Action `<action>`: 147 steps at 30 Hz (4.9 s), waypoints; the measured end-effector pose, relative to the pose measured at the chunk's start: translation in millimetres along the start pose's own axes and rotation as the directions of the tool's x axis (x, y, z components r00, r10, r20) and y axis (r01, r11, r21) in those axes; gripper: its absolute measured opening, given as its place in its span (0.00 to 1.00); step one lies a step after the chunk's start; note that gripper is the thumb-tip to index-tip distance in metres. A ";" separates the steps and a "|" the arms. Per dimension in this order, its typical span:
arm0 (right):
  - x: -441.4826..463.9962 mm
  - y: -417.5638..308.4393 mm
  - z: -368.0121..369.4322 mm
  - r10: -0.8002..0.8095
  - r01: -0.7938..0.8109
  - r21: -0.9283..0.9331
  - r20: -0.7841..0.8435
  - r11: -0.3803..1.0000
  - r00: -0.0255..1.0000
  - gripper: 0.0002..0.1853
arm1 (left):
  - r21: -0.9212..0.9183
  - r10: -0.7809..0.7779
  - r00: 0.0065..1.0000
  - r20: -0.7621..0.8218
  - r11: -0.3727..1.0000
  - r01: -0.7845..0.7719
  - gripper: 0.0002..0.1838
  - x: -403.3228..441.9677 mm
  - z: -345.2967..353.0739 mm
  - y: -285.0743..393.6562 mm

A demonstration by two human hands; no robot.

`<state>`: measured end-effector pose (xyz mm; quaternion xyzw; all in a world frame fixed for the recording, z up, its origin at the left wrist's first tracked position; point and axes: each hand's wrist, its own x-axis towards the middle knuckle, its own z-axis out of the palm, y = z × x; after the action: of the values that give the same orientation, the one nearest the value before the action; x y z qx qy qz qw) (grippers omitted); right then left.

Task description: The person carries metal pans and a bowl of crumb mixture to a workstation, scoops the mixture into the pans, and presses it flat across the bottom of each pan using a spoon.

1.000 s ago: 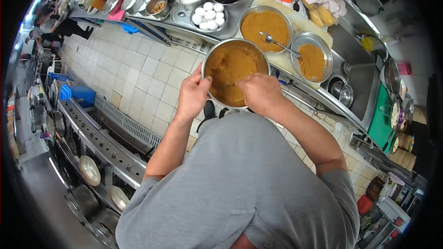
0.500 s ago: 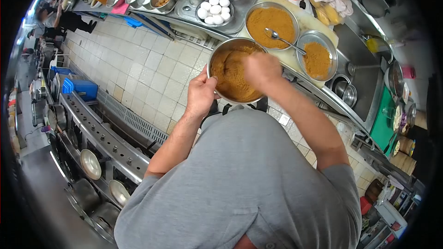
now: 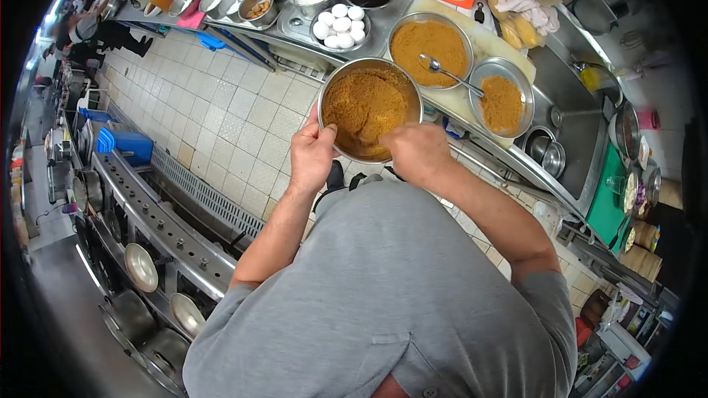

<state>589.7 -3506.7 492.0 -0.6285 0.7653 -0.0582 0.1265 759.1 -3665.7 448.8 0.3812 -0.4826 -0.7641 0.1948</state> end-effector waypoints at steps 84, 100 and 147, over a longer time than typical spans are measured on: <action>104.6 202.8 52.1 0.660 -0.595 0.304 -0.197 0.744 0.725 0.13 | 0.782 -0.188 0.767 0.613 0.279 -0.557 0.54 261.8 115.5 17.9; 36.0 208.9 51.4 0.714 -0.637 0.383 -0.092 0.669 0.694 0.13 | 0.831 -0.204 0.806 0.556 0.125 -0.542 0.60 258.5 127.9 8.8; 108.4 269.2 20.9 0.686 -0.631 0.314 -0.102 0.710 0.721 0.15 | 0.890 -0.216 0.864 0.455 0.120 -0.439 0.76 248.9 136.3 26.6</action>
<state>321.0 -3556.4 392.1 -0.2804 0.9339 -0.1742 0.1374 494.5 -3763.4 407.3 0.1692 -0.9224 -0.3007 -0.1734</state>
